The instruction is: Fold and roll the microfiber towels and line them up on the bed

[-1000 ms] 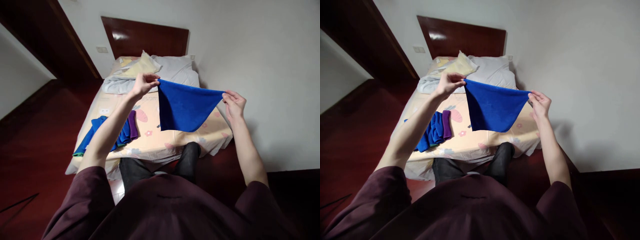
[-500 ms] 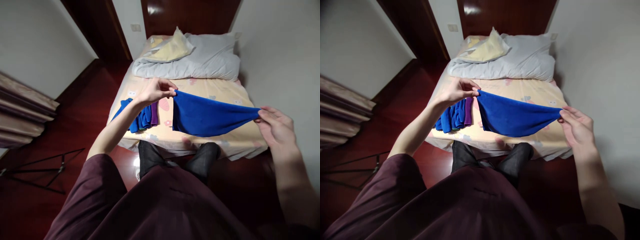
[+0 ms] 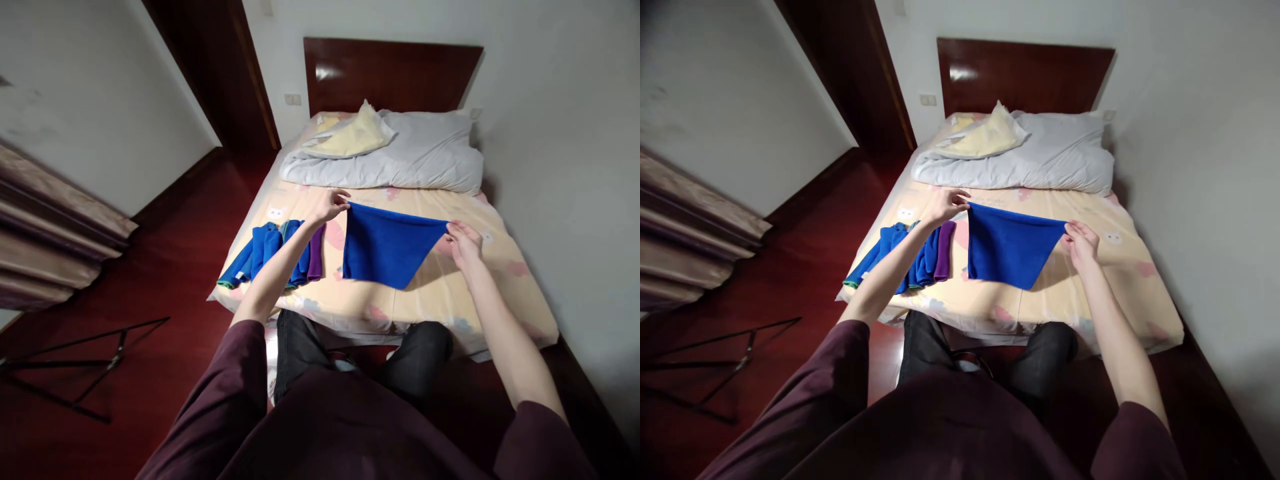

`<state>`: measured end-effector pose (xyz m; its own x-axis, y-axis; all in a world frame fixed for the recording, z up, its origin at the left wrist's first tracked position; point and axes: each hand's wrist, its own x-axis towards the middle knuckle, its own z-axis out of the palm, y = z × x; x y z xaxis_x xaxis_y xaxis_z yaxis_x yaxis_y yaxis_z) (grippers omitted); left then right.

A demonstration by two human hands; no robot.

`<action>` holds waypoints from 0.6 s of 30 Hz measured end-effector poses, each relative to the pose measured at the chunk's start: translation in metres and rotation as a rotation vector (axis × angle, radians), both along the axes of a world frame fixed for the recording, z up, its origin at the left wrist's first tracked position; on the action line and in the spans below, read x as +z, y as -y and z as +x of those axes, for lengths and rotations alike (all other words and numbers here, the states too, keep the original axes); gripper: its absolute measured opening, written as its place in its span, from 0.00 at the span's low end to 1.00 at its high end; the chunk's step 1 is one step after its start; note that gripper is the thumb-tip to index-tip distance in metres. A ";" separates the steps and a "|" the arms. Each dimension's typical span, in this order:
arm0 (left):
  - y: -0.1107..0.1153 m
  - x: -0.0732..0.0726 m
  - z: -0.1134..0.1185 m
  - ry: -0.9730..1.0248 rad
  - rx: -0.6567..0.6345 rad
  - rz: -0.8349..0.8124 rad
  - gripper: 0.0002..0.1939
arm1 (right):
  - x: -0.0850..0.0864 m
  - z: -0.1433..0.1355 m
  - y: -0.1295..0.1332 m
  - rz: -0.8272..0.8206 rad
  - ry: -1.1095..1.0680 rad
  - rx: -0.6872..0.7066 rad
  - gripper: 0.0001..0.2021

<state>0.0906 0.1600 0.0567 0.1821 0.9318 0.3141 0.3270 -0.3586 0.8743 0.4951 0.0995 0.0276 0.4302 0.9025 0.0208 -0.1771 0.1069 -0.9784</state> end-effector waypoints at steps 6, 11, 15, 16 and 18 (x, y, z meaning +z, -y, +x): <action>0.038 -0.054 -0.011 -0.025 0.222 0.307 0.18 | -0.055 0.004 0.011 0.201 0.207 0.012 0.25; 0.119 -0.176 -0.019 -0.180 0.279 0.162 0.18 | -0.156 0.005 0.069 0.068 0.447 0.145 0.23; 0.184 -0.271 -0.014 -0.313 0.259 -0.174 0.22 | -0.241 -0.013 0.118 -0.188 0.470 0.201 0.26; 0.195 -0.286 -0.012 -0.327 0.250 -0.269 0.24 | -0.257 -0.017 0.127 -0.246 0.446 0.219 0.27; 0.210 -0.303 -0.008 -0.303 0.258 -0.393 0.29 | -0.280 -0.024 0.139 -0.308 0.395 0.220 0.29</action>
